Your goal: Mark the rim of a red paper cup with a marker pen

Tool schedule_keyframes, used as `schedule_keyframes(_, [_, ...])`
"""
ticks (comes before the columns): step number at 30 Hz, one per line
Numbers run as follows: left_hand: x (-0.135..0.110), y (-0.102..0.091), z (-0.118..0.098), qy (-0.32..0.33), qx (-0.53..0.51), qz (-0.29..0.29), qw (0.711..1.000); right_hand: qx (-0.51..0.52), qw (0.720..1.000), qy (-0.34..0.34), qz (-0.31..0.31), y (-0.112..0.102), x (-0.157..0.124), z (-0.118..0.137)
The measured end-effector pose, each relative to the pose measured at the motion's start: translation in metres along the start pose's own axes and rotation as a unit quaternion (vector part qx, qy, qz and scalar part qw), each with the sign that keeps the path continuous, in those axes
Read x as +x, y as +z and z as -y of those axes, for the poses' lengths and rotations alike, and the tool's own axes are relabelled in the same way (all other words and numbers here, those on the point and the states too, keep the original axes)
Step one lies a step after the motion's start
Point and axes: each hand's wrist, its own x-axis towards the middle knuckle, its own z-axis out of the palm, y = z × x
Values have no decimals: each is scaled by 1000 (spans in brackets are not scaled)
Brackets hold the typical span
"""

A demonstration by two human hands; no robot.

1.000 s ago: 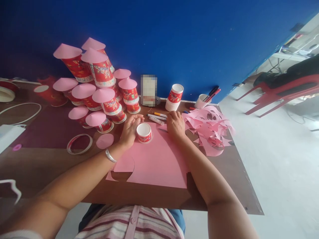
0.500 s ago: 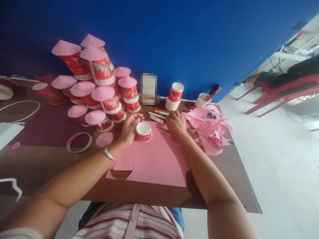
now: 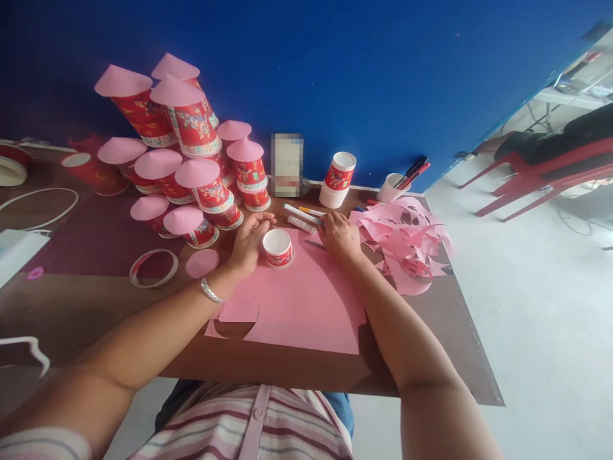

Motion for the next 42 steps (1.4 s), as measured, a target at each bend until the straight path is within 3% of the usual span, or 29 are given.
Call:
schedule_keyframes(4, [1, 1, 1, -10, -1, -11, 1000, 27, 999, -14, -20, 1, -1, -1])
schedule_keyframes(8, [1, 6, -2, -8, -19, -24, 1000, 97, 987, -97, -84, 3, -8, 3])
schedule_keyframes(12, [-3, 7, -9, -17, 35, 8, 999, 98, 977, -149, -115, 7, -11, 7])
schedule_keyframes(17, [-5, 8, -15, -30, 72, -27, 997, 81, 969, -176, -153, 5, -11, 11])
schedule_keyframes(21, [-3, 10, -15, -59, 41, -15, 997, 67, 974, -168, -138, 3, -10, 13])
schedule_keyframes(27, [0, 10, -13, -63, 35, -23, 997, 22, 973, -169, -158, 2, -7, 11])
schedule_keyframes(33, [1, 6, -12, -46, 35, -23, 998, 49, 976, -170, -127, 3, -8, 11])
schedule_keyframes(35, [2, 5, -11, -43, 12, -18, 999, 82, 979, -152, -105, 1, -8, 14])
schedule_keyframes(38, [5, 2, -9, -29, -23, 6, 999, 194, 975, -69, -84, -4, -6, 18])
schedule_keyframes(40, [7, 1, -7, -11, -36, 28, 999, 313, 946, 2, -87, -8, -4, 21])
schedule_keyframes(42, [7, 0, -5, 3, -32, 44, 998, 443, 890, 64, -88, -13, -2, 24])
